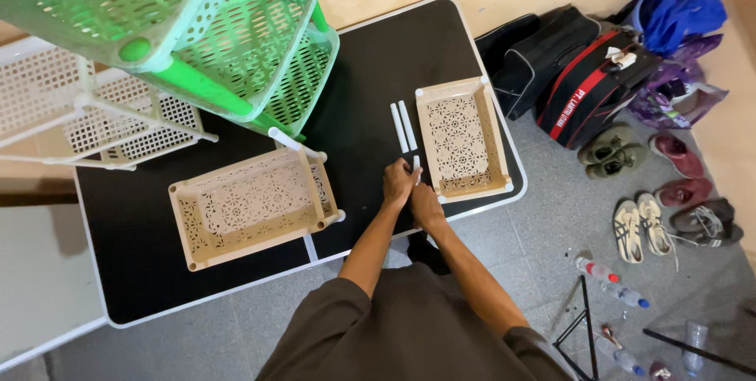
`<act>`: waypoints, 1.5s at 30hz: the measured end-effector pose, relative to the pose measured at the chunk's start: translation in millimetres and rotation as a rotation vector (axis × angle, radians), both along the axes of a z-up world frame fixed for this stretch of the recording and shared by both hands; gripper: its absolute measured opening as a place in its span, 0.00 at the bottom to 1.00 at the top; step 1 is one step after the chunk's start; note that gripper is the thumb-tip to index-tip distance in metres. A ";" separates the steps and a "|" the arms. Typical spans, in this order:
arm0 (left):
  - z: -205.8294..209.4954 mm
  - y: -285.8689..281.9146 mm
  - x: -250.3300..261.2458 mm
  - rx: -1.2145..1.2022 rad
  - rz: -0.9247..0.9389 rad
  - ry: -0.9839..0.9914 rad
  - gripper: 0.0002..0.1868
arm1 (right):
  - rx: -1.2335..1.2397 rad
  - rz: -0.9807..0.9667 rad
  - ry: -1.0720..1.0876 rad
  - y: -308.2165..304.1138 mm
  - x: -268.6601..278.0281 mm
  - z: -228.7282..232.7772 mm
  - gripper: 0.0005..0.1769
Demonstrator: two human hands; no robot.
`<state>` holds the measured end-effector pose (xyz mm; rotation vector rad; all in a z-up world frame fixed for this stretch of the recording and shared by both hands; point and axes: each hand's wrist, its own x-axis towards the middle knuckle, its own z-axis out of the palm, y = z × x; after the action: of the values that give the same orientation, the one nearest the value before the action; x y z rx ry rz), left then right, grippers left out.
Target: The person assembles a three-tier corner shelf by inserting white plastic poles into beige perforated trays and stacking them on a black table. The person handles trays and poles one at a time, aligning and securing each tier before placing the completed unit on the table.
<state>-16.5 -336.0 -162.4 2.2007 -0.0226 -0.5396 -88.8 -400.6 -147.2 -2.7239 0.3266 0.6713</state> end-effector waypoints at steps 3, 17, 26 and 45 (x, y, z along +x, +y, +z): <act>-8.9 1.8 -6.0 0.023 -0.030 -0.039 0.19 | 0.111 -0.156 0.016 1.4 -5.0 2.8 0.48; -0.9 16.7 -4.1 -0.125 -0.088 -0.239 0.16 | 0.399 -0.367 -0.356 -0.5 -11.7 5.8 0.12; 128.5 51.9 7.7 -0.668 -0.075 -0.432 0.15 | 0.602 -0.327 -0.729 0.7 14.3 101.0 0.14; 258.9 192.5 2.3 -0.630 -0.023 -0.932 0.15 | 1.005 0.057 -0.806 105.6 54.6 199.9 0.16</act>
<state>-14.2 -143.6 96.5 1.6422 -0.6193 0.4710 -34.1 -295.0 52.7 -1.7975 -0.2382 -0.2595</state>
